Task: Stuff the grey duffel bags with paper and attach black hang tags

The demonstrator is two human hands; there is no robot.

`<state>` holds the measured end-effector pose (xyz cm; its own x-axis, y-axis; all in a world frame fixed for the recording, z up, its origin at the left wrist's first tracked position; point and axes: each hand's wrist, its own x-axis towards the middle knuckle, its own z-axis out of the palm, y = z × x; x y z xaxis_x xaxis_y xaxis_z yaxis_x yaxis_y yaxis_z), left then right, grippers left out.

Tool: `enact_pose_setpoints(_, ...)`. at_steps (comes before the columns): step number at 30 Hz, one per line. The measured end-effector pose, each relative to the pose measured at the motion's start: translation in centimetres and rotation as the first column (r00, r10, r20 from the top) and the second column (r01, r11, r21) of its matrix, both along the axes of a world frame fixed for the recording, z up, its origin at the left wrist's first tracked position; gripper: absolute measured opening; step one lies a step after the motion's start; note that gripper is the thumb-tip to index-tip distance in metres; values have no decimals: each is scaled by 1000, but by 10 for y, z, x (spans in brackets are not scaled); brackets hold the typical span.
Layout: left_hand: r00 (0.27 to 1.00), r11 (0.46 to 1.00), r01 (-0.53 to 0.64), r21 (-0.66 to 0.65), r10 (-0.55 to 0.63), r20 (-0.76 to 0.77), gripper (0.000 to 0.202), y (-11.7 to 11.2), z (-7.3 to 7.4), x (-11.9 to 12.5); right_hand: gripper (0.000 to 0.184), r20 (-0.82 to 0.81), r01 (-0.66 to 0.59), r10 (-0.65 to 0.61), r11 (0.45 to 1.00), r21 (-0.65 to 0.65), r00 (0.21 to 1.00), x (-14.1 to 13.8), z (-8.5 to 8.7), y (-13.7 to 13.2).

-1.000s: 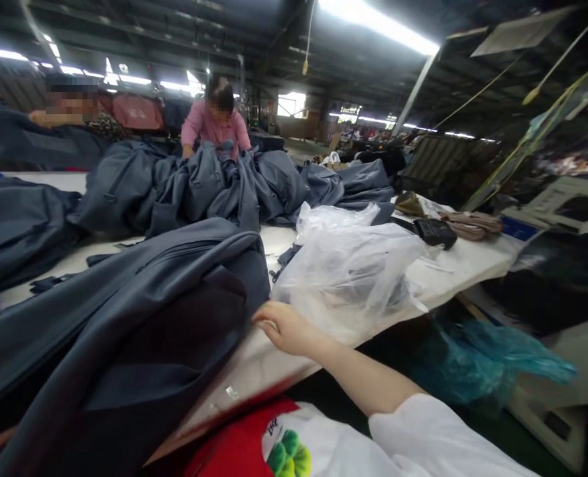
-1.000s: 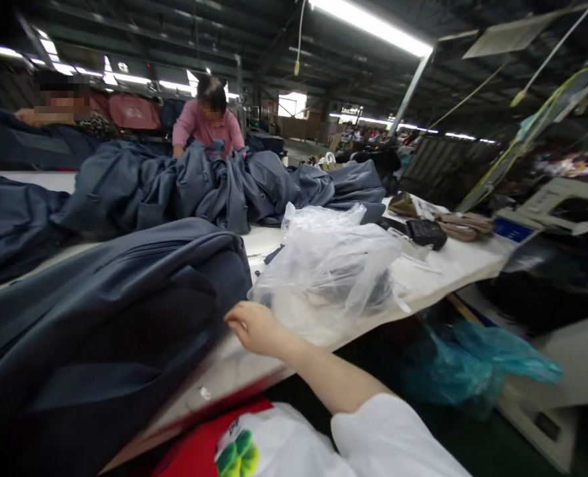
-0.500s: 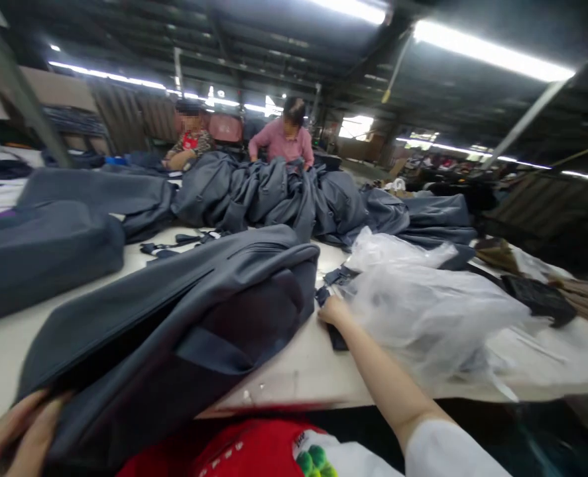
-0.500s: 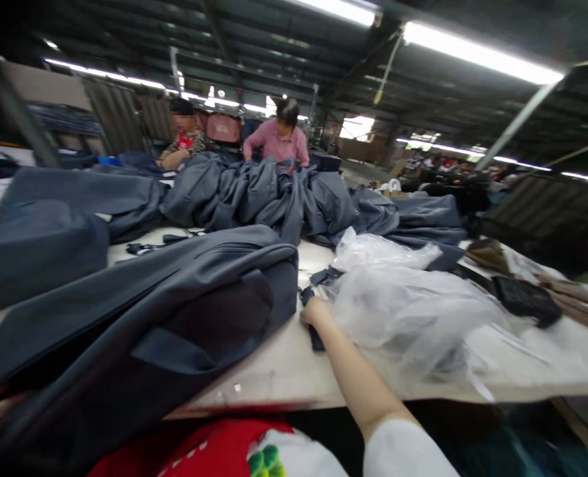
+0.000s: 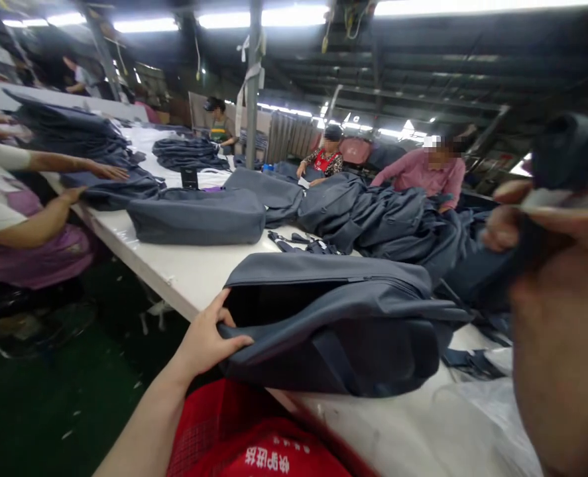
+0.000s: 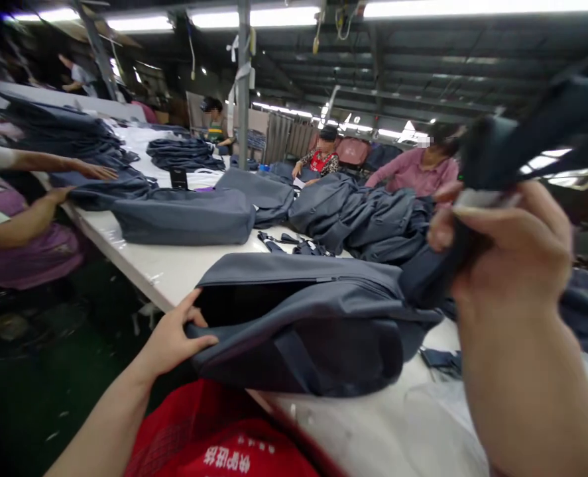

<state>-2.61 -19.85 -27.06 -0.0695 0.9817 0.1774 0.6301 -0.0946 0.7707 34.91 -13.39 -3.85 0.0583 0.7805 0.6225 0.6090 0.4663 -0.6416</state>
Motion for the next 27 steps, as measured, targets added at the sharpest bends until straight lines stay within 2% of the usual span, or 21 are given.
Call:
enact_pose_setpoints(1,1000,1000,8,-3,-8,7,104,1,0,-1,22,-26,-189,193,976,105,981,-36,12,0)
enact_pose_setpoints(2,1000,1000,15,-1,-15,16,103,1,0,-1,26,18,-399,399,912,92,917,-71,19,1)
enact_pose_setpoints(3,999,1000,22,5,-23,27,103,1,-1,-2,32,95,-567,564,823,19,821,-104,20,3)
enact_pose_setpoints(5,998,1000,24,20,-25,53,101,0,-2,-2,37,354,-729,728,665,-159,587,-160,5,8)
enact_pose_setpoints(7,998,999,10,40,-13,61,88,-2,-5,-3,39,542,-712,778,573,-406,317,-198,-28,15)
enact_pose_setpoints(8,998,998,-2,59,-2,65,76,-2,-8,-4,39,610,-623,775,560,-546,163,-210,-48,18)
enact_pose_setpoints(10,994,993,-40,109,28,109,50,-3,-16,-4,37,645,-384,763,581,-718,-51,-225,-86,24)
enact_pose_setpoints(11,988,988,-71,134,51,148,42,-2,-20,-4,36,640,-293,761,592,-751,-102,-228,-103,26)
enact_pose_setpoints(13,966,975,-144,167,102,239,37,-2,-29,-4,34,617,-237,780,583,-777,-104,-228,-126,29)
enact_pose_setpoints(16,935,963,-212,169,149,323,40,-2,-37,-4,33,582,-257,810,550,-795,-67,-225,-140,30)
enact_pose_setpoints(20,932,969,-176,174,107,345,38,-6,-36,-4,34,598,-208,800,578,-789,-44,-223,-139,30)
enact_pose_setpoints(24,941,964,-127,234,42,337,37,-12,-31,-3,35,601,-177,799,588,-789,-29,-221,-136,29)
enact_pose_setpoints(27,950,957,-127,259,43,308,36,-13,-28,0,42,550,-260,834,541,-800,44,-222,-136,27)
